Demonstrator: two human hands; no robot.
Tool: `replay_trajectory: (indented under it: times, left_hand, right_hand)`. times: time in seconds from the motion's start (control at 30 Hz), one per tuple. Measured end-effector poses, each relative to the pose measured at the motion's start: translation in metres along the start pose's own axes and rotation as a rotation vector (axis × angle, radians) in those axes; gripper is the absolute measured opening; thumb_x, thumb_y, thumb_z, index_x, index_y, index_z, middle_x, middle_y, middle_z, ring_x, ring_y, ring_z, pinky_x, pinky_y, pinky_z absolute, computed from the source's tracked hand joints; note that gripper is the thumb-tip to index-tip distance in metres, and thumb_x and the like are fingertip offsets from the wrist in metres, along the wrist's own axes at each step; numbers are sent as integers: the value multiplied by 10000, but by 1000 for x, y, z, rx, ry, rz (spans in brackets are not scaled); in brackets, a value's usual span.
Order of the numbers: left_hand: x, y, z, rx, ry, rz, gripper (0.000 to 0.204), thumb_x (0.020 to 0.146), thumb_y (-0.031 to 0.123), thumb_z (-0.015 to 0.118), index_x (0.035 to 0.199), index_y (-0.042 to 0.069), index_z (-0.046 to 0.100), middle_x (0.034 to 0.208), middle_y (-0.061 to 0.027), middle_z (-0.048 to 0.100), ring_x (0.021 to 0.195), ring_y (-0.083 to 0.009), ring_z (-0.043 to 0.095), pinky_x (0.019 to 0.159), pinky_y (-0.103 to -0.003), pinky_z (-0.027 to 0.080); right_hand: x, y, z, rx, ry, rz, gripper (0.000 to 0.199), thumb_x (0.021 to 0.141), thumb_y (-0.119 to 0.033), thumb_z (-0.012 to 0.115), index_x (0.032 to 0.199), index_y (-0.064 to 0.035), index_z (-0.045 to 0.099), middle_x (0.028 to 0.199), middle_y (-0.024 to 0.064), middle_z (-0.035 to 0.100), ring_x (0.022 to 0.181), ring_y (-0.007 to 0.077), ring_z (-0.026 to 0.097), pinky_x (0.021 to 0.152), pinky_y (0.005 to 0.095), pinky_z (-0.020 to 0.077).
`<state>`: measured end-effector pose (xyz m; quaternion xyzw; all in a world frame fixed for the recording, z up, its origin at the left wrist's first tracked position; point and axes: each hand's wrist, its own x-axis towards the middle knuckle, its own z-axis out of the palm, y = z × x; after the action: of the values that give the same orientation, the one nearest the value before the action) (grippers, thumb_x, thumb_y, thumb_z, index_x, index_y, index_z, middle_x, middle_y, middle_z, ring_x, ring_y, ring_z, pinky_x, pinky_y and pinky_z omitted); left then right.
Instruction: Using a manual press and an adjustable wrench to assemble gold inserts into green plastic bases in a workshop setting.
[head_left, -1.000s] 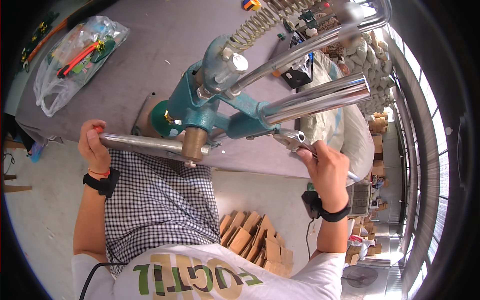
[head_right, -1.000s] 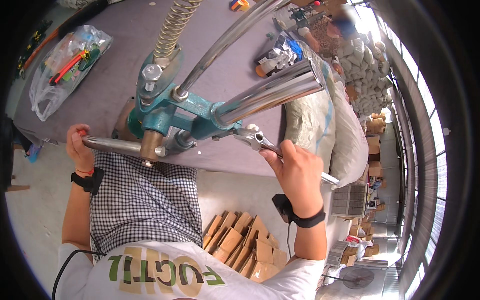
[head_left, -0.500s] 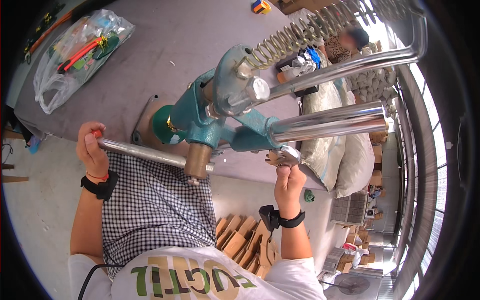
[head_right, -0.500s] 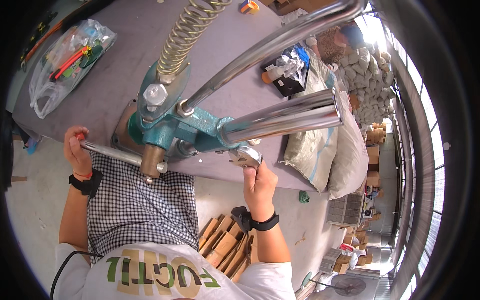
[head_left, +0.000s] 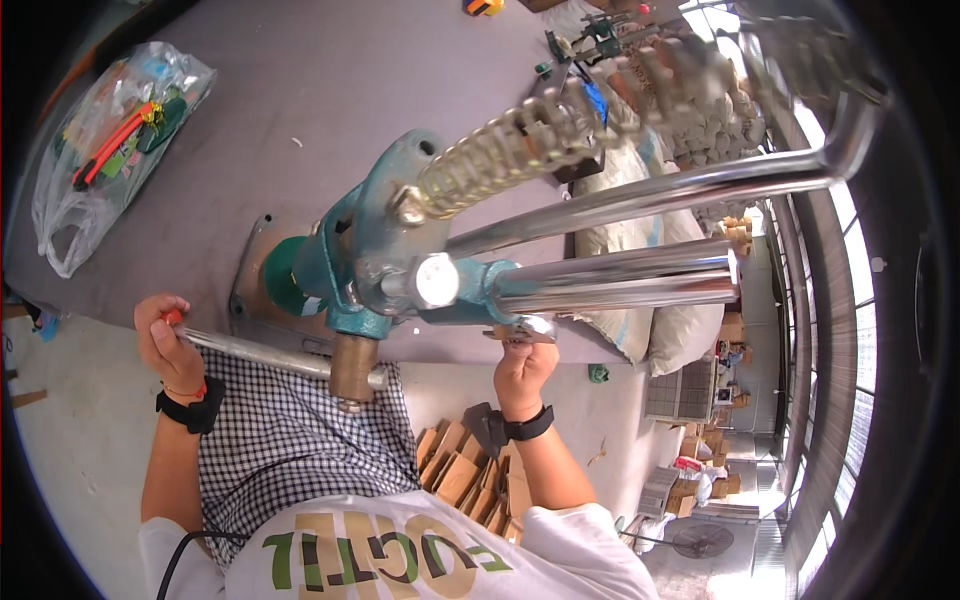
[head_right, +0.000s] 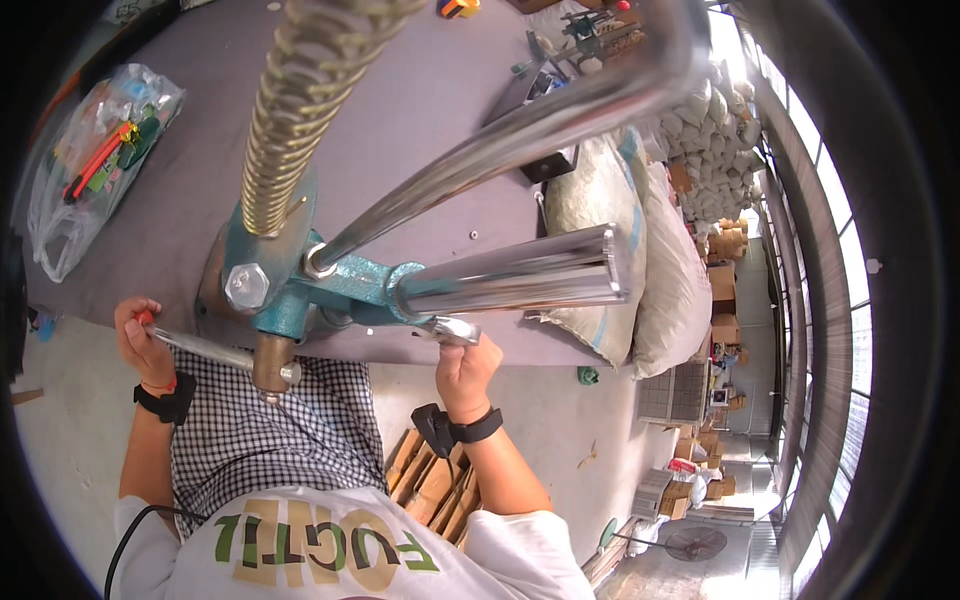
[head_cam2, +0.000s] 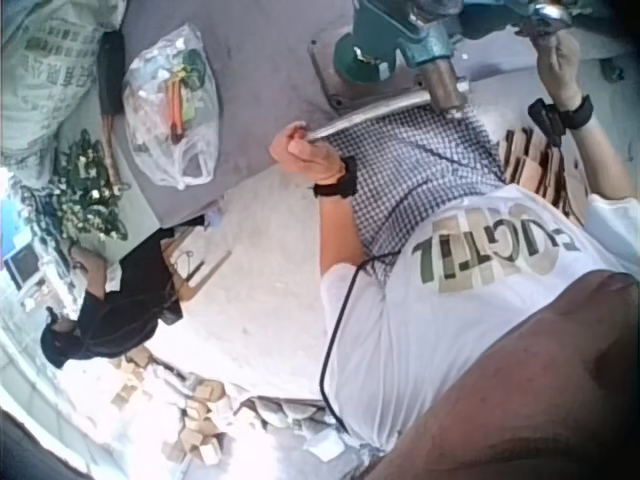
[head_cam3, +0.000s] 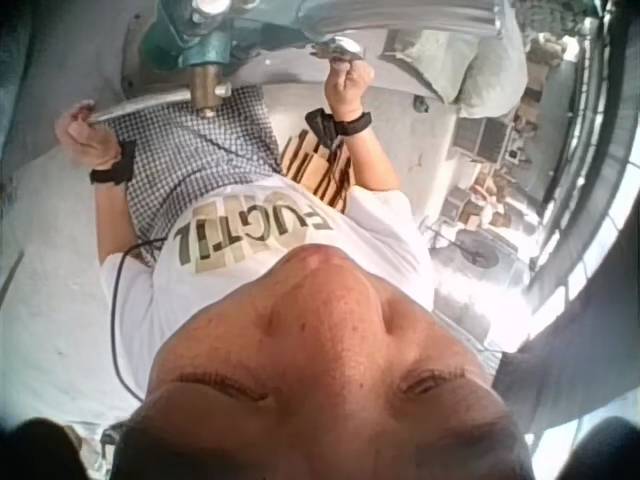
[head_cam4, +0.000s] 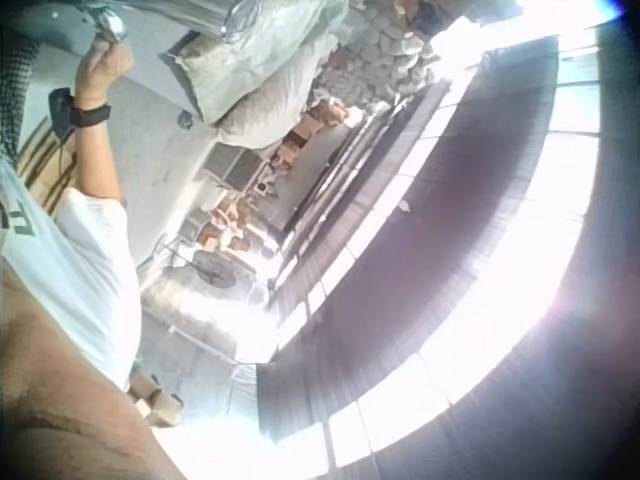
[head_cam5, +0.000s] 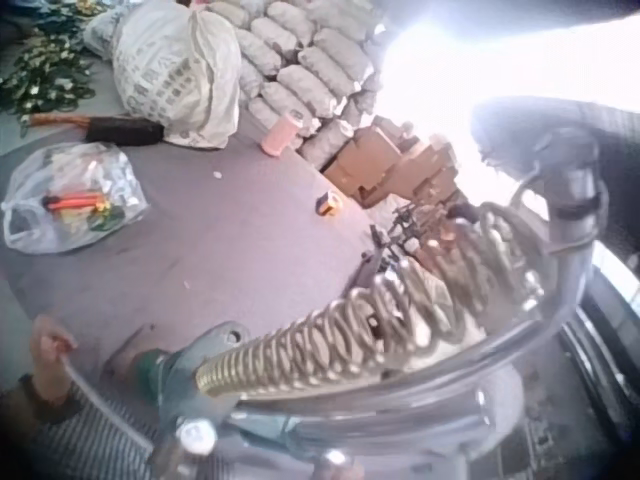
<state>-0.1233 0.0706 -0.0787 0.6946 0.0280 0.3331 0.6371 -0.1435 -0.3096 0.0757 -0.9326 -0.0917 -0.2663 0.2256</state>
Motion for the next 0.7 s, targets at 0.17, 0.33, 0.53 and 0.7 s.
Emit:
replay_trajectory:
  times: [0.17, 0.33, 0.53, 0.7]
  left_hand:
    - [-1, 6, -1, 81, 41, 38, 322, 927, 229, 331, 896, -5, 550, 827, -91, 543, 684, -154, 500, 619, -257, 400]
    - [3, -6, 4, 161, 81, 23, 324, 930, 218, 331, 857, 15, 573, 801, -81, 570, 679, -178, 527, 624, -278, 420]
    - [21, 12, 9, 229, 37, 146, 285, 920, 165, 363, 877, 12, 600, 794, -89, 599, 699, -194, 557, 654, -286, 440]
    - [11, 10, 11, 206, 41, 149, 271, 916, 167, 383, 910, -1, 596, 795, -83, 612, 678, -145, 563, 617, -254, 455]
  right_hand:
    - [0, -6, 3, 85, -23, 20, 387, 933, -303, 413, 762, -3, 588, 610, 93, 572, 547, 247, 558, 517, 305, 411]
    - [3, 14, 13, -2, 62, -56, 312, 916, -259, 447, 743, -25, 561, 607, 112, 526, 518, 270, 524, 496, 331, 409]
    - [6, 17, -15, 94, -65, 145, 280, 883, -236, 489, 725, -10, 535, 596, 131, 523, 504, 274, 503, 500, 334, 404]
    - [-4, 9, -43, 33, -102, 52, 334, 951, -268, 421, 971, 28, 576, 597, 1, 465, 551, 70, 412, 505, 242, 370]
